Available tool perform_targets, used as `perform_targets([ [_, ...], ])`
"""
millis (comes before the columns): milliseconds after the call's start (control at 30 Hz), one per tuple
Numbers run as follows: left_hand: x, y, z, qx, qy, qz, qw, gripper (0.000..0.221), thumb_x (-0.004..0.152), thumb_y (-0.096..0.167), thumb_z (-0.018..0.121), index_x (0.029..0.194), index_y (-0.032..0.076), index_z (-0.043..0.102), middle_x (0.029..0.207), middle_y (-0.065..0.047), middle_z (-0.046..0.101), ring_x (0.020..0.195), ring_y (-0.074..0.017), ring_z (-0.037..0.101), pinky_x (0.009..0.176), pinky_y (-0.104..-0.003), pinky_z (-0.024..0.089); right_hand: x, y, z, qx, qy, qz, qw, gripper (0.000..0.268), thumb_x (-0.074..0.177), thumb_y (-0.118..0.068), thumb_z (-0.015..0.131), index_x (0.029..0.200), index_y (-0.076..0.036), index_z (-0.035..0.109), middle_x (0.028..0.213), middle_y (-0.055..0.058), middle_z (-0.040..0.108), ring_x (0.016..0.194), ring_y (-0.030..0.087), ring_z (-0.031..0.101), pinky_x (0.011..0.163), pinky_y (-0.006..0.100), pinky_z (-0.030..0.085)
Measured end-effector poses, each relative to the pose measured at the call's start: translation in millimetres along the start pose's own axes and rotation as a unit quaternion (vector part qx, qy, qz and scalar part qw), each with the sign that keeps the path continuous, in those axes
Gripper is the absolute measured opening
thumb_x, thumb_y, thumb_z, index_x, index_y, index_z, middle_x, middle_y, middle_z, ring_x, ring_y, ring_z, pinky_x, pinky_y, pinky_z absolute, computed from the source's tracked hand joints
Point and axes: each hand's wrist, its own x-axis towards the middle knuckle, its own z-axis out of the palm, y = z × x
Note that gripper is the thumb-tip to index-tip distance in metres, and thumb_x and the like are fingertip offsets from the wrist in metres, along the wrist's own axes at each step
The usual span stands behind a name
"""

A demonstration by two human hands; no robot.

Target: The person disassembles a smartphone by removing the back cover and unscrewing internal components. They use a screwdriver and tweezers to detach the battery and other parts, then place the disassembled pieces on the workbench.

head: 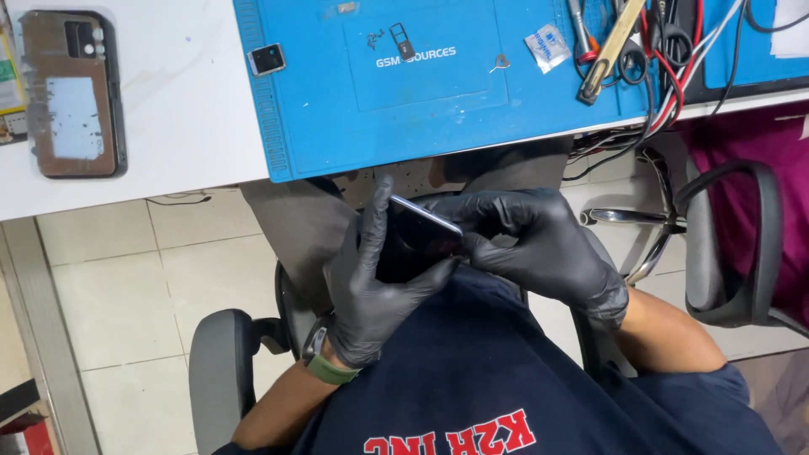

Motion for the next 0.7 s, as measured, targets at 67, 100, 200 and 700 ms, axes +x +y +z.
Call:
perform_targets([
  [67, 8, 2, -12, 0.004, -0.028, 0.015, 0.999, 0.101, 0.093, 0.05, 0.1, 0.17, 0.017, 0.043, 0.134, -0.015, 0.078, 0.104, -0.0243, 0.08, 0.095, -0.036, 0.068, -7, 10, -2, -0.008, -0.004, 0.025, 1.0, 0.035, 0.094, -0.002, 0.079, 0.129, -0.003, 0.079, 0.118, 0.007, 0.084, 0.109, 0.012, 0.075, 0.094, 0.028, 0.064],
  [100, 11, 3, -18, 0.009, -0.054, 0.029, 0.998, 0.099, 0.089, 0.048, 0.104, 0.165, 0.016, 0.049, 0.134, -0.014, 0.078, 0.112, -0.025, 0.081, 0.105, -0.036, 0.067, -11, 15, -4, -0.016, -0.011, 0.05, 0.999, 0.033, 0.094, -0.005, 0.082, 0.127, -0.006, 0.082, 0.106, 0.0, 0.087, 0.097, 0.003, 0.071, 0.081, 0.022, 0.062],
  [200, 3, -8, -32, 0.04, -0.142, 0.074, 0.986, 0.099, 0.092, 0.057, 0.101, 0.169, 0.022, 0.048, 0.101, -0.007, 0.071, 0.081, -0.0205, 0.069, 0.066, -0.04, 0.056, -33, 45, 6, 0.047, -0.037, 0.033, 0.998, 0.021, 0.091, 0.006, 0.073, 0.104, -0.006, 0.084, 0.084, -0.009, 0.068, 0.077, 0.002, 0.057, 0.062, 0.022, 0.048],
  [700, 7, -19, -42, 0.045, -0.342, 0.209, 0.915, 0.089, 0.097, 0.074, 0.077, 0.167, 0.028, 0.05, 0.107, -0.002, 0.067, 0.06, -0.0213, 0.064, 0.048, -0.04, 0.052, -81, 75, 28, 0.232, -0.097, 0.174, 0.952, 0.017, 0.091, 0.007, 0.075, 0.087, -0.01, 0.074, 0.081, -0.005, 0.069, 0.076, 0.004, 0.061, 0.067, 0.024, 0.05],
])
